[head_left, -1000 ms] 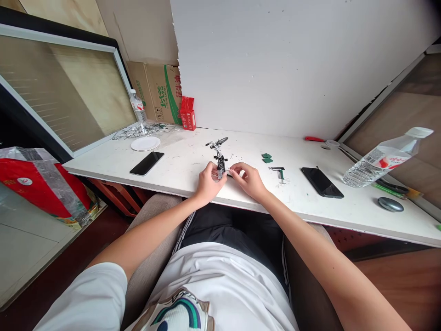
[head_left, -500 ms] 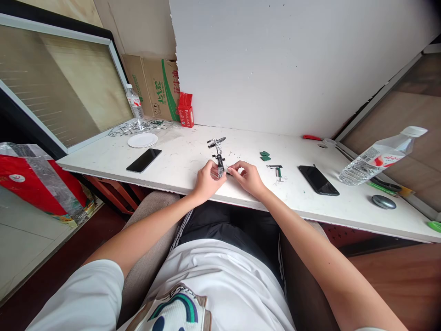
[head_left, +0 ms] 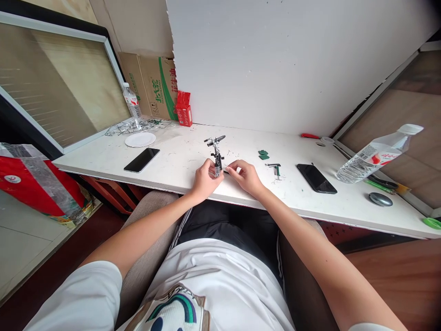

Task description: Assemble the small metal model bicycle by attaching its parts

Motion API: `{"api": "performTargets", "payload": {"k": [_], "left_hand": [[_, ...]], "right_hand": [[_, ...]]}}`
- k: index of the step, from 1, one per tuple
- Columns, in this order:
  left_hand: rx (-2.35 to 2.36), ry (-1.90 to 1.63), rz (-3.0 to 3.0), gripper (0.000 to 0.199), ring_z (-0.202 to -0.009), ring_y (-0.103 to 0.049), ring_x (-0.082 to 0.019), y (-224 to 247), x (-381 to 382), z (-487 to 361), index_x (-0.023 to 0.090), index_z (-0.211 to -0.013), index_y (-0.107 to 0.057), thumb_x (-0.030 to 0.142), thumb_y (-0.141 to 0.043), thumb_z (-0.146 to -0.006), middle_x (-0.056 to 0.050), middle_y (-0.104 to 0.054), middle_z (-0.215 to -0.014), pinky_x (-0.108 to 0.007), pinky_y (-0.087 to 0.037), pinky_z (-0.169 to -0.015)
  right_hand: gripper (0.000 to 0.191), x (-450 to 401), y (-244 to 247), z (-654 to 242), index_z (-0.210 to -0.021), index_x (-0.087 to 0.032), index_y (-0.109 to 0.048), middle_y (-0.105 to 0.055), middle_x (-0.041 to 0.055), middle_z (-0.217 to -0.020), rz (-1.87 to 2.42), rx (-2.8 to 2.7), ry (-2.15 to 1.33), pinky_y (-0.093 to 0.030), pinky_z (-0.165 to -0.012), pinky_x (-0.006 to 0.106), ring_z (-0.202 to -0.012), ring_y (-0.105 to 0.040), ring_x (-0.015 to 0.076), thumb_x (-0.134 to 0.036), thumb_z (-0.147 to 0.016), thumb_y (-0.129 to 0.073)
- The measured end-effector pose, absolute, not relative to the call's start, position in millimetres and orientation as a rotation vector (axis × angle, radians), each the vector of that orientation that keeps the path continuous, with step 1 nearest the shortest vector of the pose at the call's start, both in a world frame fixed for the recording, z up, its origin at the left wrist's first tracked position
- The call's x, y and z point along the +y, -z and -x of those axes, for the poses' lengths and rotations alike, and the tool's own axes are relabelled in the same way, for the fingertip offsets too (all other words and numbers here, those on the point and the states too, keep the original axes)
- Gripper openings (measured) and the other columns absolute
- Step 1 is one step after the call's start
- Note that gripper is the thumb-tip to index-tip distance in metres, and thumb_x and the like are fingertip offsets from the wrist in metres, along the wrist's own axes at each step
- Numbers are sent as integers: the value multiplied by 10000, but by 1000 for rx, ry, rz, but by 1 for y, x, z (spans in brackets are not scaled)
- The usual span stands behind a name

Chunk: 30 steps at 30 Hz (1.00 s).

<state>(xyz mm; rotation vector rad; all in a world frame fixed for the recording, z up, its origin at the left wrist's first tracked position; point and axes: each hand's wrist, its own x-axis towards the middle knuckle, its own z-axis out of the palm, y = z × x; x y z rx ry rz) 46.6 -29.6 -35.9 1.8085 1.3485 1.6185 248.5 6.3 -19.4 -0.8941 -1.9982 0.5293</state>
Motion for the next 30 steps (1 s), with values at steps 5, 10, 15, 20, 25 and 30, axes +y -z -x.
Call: {"api": "performTargets", "payload": {"k": [5, 10, 15, 20, 25, 30], "left_hand": [[1308, -1596, -1831, 289, -761, -677, -165, 34, -31, -48, 247, -912, -528, 267, -804, -830, -2, -696, -838, -252, -540, -654], [1297, -1577, -1840, 296, -712, -668, -149, 34, -32, -49, 244, -895, -521, 259, -809, -827, 19, -684, -790, -249, -536, -662], [1307, -1595, -1761, 307, -733, -663, -153, 34, -29, -49, 243, -897, -518, 267, -816, -825, 7, -685, -807, -236, -515, -623], [1290, -1594, -1785, 316, -739, -658, -152, 36, -28, -47, 244, -898, -509, 285, -815, -830, 12, -667, -807, -229, -501, -618], [1270, -1542, -1872, 304, -692, -653, -140, 38, -30, -46, 244, -921, -515, 300, -807, -856, 25, -661, -801, -248, -522, -663], [1253, -1522, -1894, 285, -713, -673, -147, 38, -32, -47, 242, -915, -527, 277, -802, -852, 18, -685, -812, -251, -528, -677]], "right_hand": [[508, 7, 19, -248, -835, -246, -716, -758, 73, -876, 924, -2031, -492, -495, -711, 373, -845, -677, 246, -656, -1093, -562], [634, 5, 17, -247, -720, -233, -631, -702, 47, -749, 966, -2074, -506, -474, -734, 380, -726, -628, 213, -658, -1142, -422], [447, 3, 18, -246, -1018, -238, -702, -771, 73, -1000, 936, -1980, -602, -493, -653, 340, -801, -666, 211, -668, -1074, -591], [452, 5, 18, -246, -936, -239, -688, -764, 60, -920, 945, -1983, -620, -482, -663, 336, -767, -649, 208, -667, -1060, -614], [571, 2, 17, -247, -729, -234, -594, -668, 4, -684, 980, -2053, -575, -440, -692, 337, -640, -573, 175, -638, -1121, -500], [665, 1, 16, -247, -646, -234, -539, -574, -7, -575, 1017, -2087, -616, -426, -690, 342, -585, -535, 169, -654, -1145, -409]]}}
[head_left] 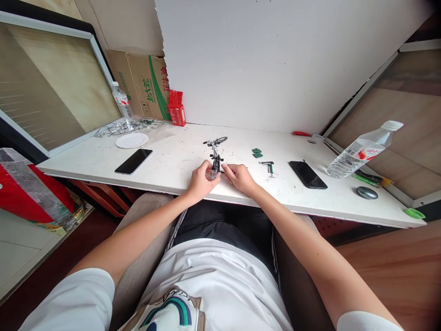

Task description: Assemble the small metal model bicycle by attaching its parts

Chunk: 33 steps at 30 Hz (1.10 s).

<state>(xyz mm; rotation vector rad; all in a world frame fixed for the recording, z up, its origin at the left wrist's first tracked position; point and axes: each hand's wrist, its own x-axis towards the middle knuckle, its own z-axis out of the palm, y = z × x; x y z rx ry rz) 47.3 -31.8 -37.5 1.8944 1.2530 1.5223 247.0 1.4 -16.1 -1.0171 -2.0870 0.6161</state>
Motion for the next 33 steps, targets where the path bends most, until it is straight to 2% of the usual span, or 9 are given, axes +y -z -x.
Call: {"api": "performTargets", "payload": {"k": [4, 7, 10, 16, 19, 24, 27, 30, 33], "left_hand": [[1323, -1572, -1778, 326, -735, -674, -159, 38, -27, -46, 244, -904, -494, 299, -809, -842, 15, -667, -791, -249, -520, -669], [1328, -1592, -1706, 366, -719, -655, -157, 40, -22, -45, 247, -897, -472, 312, -825, -827, 21, -641, -765, -243, -514, -650], [1285, -1576, -1703, 372, -711, -650, -152, 40, -22, -46, 247, -909, -474, 319, -829, -825, 20, -644, -773, -236, -518, -635], [1245, -1501, -1813, 333, -701, -650, -151, 38, -27, -47, 239, -913, -508, 329, -819, -837, 14, -657, -777, -247, -520, -643], [1252, -1506, -1783, 334, -717, -661, -159, 37, -26, -47, 240, -907, -506, 329, -819, -832, 11, -662, -777, -252, -523, -646], [1267, -1559, -1710, 339, -724, -662, -151, 36, -23, -47, 240, -891, -497, 308, -822, -822, 7, -679, -799, -245, -528, -655], [1258, -1538, -1724, 322, -738, -677, -155, 35, -25, -47, 236, -903, -517, 304, -823, -828, -2, -694, -819, -242, -532, -649], [1272, -1497, -1813, 310, -707, -668, -149, 36, -29, -47, 236, -919, -537, 304, -828, -833, 9, -682, -801, -242, -524, -636], [1250, -1469, -1894, 291, -689, -660, -142, 38, -31, -47, 237, -918, -547, 298, -822, -844, 15, -680, -798, -248, -533, -647]], "right_hand": [[477, 4, 18, -246, -946, -217, -690, -731, 40, -849, 949, -2042, -587, -441, -700, 330, -743, -619, 192, -620, -1122, -504], [385, 5, 20, -246, -1070, -218, -699, -748, 55, -954, 898, -2030, -608, -443, -695, 319, -793, -632, 196, -579, -1102, -569], [414, 6, 19, -247, -975, -218, -683, -721, 41, -865, 918, -2042, -605, -422, -692, 325, -729, -590, 186, -577, -1116, -533], [633, 2, 15, -247, -705, -221, -564, -556, 7, -620, 1045, -2087, -669, -358, -656, 339, -619, -484, 174, -662, -1129, -402], [635, 2, 15, -247, -751, -217, -609, -606, 21, -667, 1048, -2076, -670, -384, -680, 338, -655, -526, 185, -670, -1134, -381], [393, 4, 19, -246, -1019, -225, -650, -710, 40, -910, 943, -2022, -630, -421, -698, 317, -776, -594, 191, -597, -1095, -552], [405, 5, 20, -247, -921, -226, -627, -676, 18, -822, 956, -2041, -609, -399, -685, 319, -707, -549, 173, -575, -1106, -540], [529, 4, 18, -247, -760, -230, -554, -571, -10, -640, 1018, -2096, -620, -363, -659, 331, -610, -479, 163, -596, -1130, -459], [629, 2, 16, -246, -667, -231, -507, -518, -12, -572, 1033, -2130, -657, -360, -661, 337, -577, -462, 160, -638, -1136, -402]]}}
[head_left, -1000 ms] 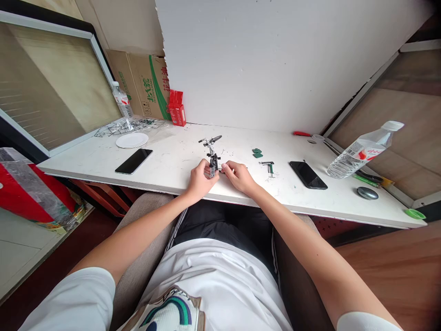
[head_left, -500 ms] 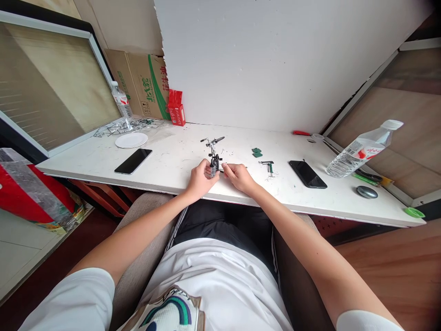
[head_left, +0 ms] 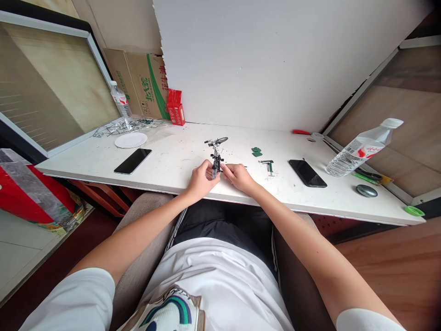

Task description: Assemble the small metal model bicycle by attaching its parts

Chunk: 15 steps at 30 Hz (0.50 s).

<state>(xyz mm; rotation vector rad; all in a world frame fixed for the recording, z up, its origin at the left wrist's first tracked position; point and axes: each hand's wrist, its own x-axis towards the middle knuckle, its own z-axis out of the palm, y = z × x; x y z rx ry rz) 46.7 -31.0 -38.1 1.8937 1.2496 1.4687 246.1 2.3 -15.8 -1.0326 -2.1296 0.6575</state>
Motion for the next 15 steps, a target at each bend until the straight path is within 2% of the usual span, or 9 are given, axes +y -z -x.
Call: {"api": "performTargets", "payload": {"k": [3, 9, 12, 15], "left_hand": [[1238, -1474, -1892, 290, -711, -672, -155, 39, -30, -47, 238, -921, -546, 305, -817, -845, 9, -684, -797, -257, -540, -658], [1261, -1540, -1727, 323, -733, -677, -161, 35, -27, -48, 239, -900, -515, 320, -819, -826, -15, -704, -836, -254, -538, -647], [1259, -1520, -1732, 329, -751, -690, -170, 34, -28, -48, 241, -908, -512, 329, -819, -827, -21, -713, -841, -257, -545, -650], [1259, -1500, -1799, 313, -727, -684, -164, 35, -29, -47, 240, -918, -527, 322, -816, -832, -2, -698, -805, -260, -543, -660]], "right_hand": [[639, 3, 16, -246, -692, -228, -532, -575, 3, -616, 1017, -2128, -656, -389, -688, 338, -605, -505, 169, -647, -1146, -369], [360, 4, 19, -247, -1033, -226, -648, -720, 40, -906, 910, -2080, -619, -434, -708, 318, -768, -612, 196, -558, -1109, -533], [364, 4, 19, -247, -991, -224, -657, -712, 30, -875, 919, -2105, -601, -421, -708, 318, -734, -588, 182, -532, -1122, -512], [480, 3, 17, -247, -824, -227, -598, -655, 4, -726, 954, -2142, -609, -403, -699, 325, -653, -541, 170, -554, -1144, -455]]}}
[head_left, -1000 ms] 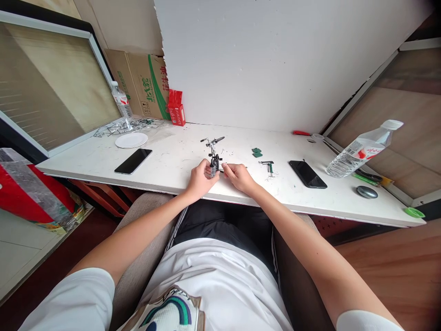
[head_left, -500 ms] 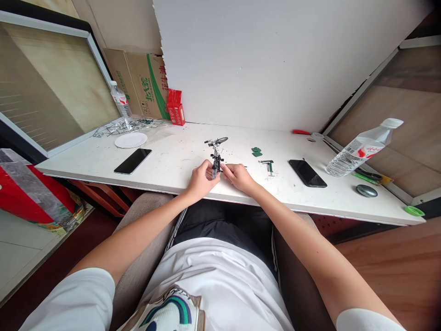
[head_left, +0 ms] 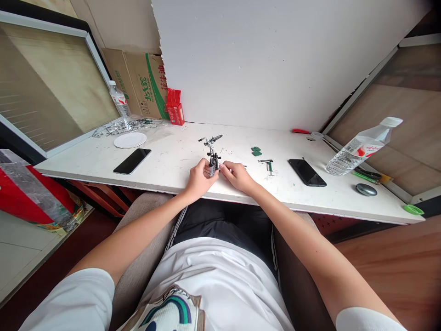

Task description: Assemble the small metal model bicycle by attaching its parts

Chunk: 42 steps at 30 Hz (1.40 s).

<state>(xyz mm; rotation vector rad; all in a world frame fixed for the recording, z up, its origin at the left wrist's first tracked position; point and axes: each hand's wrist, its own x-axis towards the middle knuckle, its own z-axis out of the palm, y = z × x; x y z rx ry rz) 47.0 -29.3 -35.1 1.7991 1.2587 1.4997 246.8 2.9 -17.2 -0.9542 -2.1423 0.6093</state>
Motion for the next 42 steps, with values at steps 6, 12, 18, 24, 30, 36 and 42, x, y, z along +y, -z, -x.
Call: {"api": "performTargets", "payload": {"k": [6, 12, 18, 24, 30, 36, 42], "left_hand": [[1238, -1488, -1803, 318, -681, -661, -145, 36, -30, -48, 239, -908, -533, 322, -827, -824, 19, -669, -768, -247, -535, -633], [1221, -1512, -1681, 338, -780, -734, -180, 35, -28, -48, 232, -910, -546, 305, -857, -799, -39, -759, -865, -256, -580, -674], [1243, -1492, -1722, 335, -734, -712, -163, 36, -29, -48, 233, -888, -532, 316, -849, -817, -7, -711, -783, -243, -561, -650], [1346, -1478, -1864, 316, -749, -712, -179, 36, -33, -49, 236, -908, -548, 301, -846, -825, 0, -691, -796, -286, -568, -701], [1301, -1500, -2060, 372, -861, -758, -229, 37, -37, -50, 250, -982, -568, 400, -876, -837, -42, -750, -916, -316, -571, -699], [1286, -1463, -2110, 432, -894, -772, -238, 39, -37, -52, 250, -1090, -602, 385, -903, -810, -43, -773, -919, -324, -581, -720], [1243, -1452, -2093, 311, -833, -752, -217, 41, -34, -49, 238, -1124, -622, 278, -804, -874, -41, -761, -899, -320, -592, -709]], "right_hand": [[585, 1, 15, -247, -742, -239, -545, -605, -4, -627, 996, -2147, -676, -421, -702, 338, -609, -543, 177, -622, -1153, -385], [350, 0, 17, -246, -1053, -236, -621, -741, 56, -950, 908, -2056, -611, -442, -702, 328, -791, -632, 208, -570, -1104, -530], [441, 0, 16, -246, -853, -240, -578, -658, 10, -726, 1010, -2099, -578, -390, -675, 335, -628, -533, 178, -572, -1128, -485], [541, 0, 15, -246, -751, -248, -514, -633, 5, -641, 1021, -2135, -601, -410, -688, 336, -604, -555, 179, -602, -1147, -418], [461, 6, 17, -247, -840, -256, -509, -638, 13, -732, 998, -2079, -651, -417, -700, 338, -672, -558, 193, -603, -1131, -428], [403, 12, 22, -249, -796, -265, -442, -532, -11, -674, 1013, -2068, -637, -357, -650, 337, -634, -450, 184, -523, -1105, -420], [321, 12, 22, -249, -780, -263, -451, -594, -9, -673, 1016, -2053, -687, -385, -660, 334, -626, -502, 180, -430, -1053, -455]]}}
